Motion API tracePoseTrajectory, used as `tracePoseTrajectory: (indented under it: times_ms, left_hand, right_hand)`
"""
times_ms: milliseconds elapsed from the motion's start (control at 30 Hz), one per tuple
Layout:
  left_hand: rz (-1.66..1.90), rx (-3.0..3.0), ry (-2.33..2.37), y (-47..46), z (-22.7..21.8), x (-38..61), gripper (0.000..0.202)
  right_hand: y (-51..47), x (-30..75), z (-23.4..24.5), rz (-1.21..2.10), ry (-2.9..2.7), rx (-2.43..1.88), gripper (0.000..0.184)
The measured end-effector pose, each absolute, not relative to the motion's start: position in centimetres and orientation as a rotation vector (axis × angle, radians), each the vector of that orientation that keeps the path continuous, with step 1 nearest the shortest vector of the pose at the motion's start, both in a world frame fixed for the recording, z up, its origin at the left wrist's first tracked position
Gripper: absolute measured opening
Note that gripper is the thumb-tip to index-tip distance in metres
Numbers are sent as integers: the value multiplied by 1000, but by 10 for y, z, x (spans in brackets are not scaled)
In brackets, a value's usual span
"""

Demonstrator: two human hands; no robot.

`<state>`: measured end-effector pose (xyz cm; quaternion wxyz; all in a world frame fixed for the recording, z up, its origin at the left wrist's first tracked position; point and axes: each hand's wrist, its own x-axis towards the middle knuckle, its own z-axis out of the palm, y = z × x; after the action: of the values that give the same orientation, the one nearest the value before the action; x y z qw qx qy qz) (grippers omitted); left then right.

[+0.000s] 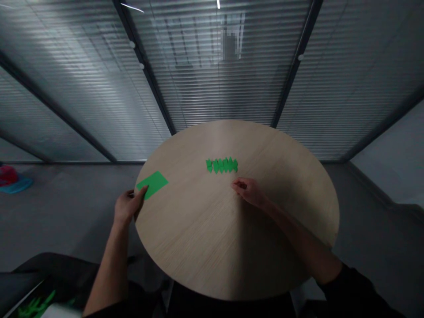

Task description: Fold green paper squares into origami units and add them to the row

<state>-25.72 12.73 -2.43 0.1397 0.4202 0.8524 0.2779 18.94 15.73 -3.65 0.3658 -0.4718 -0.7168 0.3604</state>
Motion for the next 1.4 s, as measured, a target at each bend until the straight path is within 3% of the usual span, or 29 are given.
tracePoseTrajectory:
  times_ms: [133, 267, 367, 533, 700, 800, 900, 1133, 1300, 1400]
  left_hand:
    - [931, 1132, 2593, 116, -19, -256, 28]
    - [1201, 1287, 2608, 105, -8, -234, 26]
    - [1403, 1766, 2408, 96, 2, -192, 30]
    - [819, 2715, 1551, 84, -5, -102, 30]
    - [418, 3020, 1177, 80, -22, -51, 30]
    - [355, 2985, 1050, 80, -16, -40, 35]
    - [344, 2880, 960, 84, -3, -33, 60]
    - [353, 2722, 775, 126, 10, -18, 37]
    - [394, 2642, 922, 156, 2, -20, 64]
    - [412, 2564, 911, 158, -5, -25, 57]
  right_hand:
    - [158, 190, -37, 927, -1826, -1233, 26]
    - [159, 190, -38, 925, -1810, -1245, 27]
    - [159, 191, -38, 909, -1791, -1258, 27]
    - [162, 195, -40, 835, -1748, -1292, 27]
    - [168, 199, -43, 766, -1704, -1314, 28]
    - [170, 200, -45, 757, -1692, -1307, 27]
    - [170, 200, -45, 767, -1695, -1289, 26]
    - [169, 201, -42, 792, -1712, -1286, 27]
    - [170, 203, -40, 802, -1754, -1302, 26]
    - [169, 208, -35, 816, -1819, -1303, 23]
